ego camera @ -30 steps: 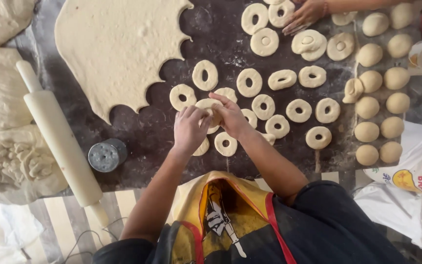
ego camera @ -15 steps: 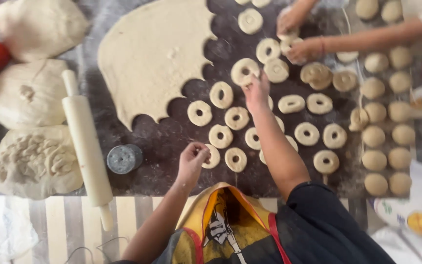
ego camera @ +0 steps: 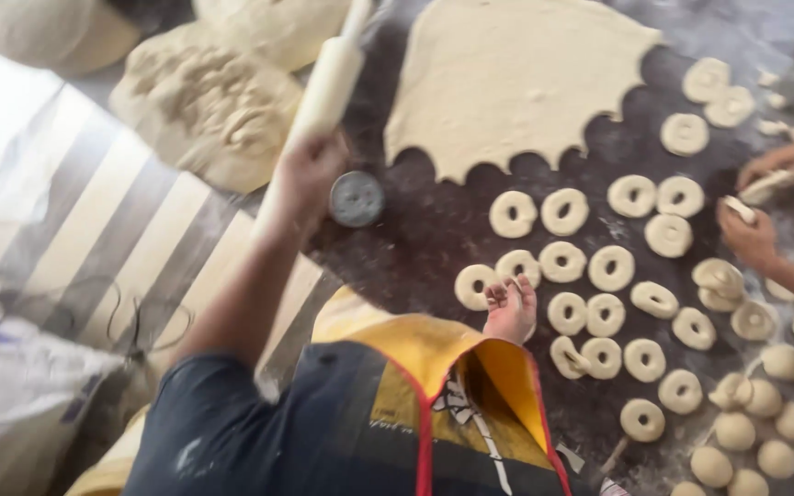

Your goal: Cutting out doughnut shapes from a rolled-out sheet of dough and placing them on a floured surface.

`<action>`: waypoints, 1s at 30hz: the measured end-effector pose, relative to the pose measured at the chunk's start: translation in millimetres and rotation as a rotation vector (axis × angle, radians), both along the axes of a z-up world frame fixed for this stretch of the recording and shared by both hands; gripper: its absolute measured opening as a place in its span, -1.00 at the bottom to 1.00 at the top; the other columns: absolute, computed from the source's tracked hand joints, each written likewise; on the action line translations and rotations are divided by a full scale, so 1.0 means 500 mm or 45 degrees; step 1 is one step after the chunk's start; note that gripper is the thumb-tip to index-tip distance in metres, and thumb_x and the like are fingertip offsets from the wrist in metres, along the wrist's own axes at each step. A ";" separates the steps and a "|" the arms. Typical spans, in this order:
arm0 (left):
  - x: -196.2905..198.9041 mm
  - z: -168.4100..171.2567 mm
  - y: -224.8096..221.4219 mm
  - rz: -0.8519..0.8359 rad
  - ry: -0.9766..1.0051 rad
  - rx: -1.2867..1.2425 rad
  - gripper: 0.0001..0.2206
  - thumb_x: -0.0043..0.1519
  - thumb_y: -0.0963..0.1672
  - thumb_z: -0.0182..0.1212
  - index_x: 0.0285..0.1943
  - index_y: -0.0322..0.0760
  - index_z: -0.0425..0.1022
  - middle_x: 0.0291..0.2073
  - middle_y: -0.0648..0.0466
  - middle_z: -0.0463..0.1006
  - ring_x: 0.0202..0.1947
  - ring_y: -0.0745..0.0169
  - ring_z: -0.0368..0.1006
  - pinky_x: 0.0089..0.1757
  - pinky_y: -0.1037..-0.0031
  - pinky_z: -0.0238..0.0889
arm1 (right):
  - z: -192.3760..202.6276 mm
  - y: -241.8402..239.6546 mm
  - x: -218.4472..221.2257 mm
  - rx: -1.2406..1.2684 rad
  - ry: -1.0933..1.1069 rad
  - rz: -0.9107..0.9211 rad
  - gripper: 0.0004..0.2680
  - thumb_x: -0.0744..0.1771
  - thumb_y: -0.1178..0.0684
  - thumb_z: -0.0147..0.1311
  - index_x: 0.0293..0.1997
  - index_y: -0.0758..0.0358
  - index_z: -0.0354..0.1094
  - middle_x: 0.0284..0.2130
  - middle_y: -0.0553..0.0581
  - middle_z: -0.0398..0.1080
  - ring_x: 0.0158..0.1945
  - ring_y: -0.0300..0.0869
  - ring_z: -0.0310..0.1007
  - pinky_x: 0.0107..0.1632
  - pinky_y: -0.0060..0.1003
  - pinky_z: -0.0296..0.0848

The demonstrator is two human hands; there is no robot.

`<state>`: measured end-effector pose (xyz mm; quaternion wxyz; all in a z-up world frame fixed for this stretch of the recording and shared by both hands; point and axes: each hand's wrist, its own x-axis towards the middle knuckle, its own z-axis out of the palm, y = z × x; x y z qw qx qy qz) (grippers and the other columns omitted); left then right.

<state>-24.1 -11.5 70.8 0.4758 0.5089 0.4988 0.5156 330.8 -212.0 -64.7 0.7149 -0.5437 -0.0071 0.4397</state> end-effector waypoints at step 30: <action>-0.139 -0.141 0.101 -0.073 0.785 0.464 -0.77 0.31 -0.17 0.27 0.13 -0.31 0.54 0.29 -0.17 0.41 0.25 -0.18 0.39 0.19 0.15 0.32 | 0.068 0.081 -0.259 -0.105 -0.304 0.166 -0.89 0.42 0.21 -0.09 0.04 0.32 0.31 -0.16 0.12 0.42 -0.23 -0.21 0.46 -0.13 -0.25 0.57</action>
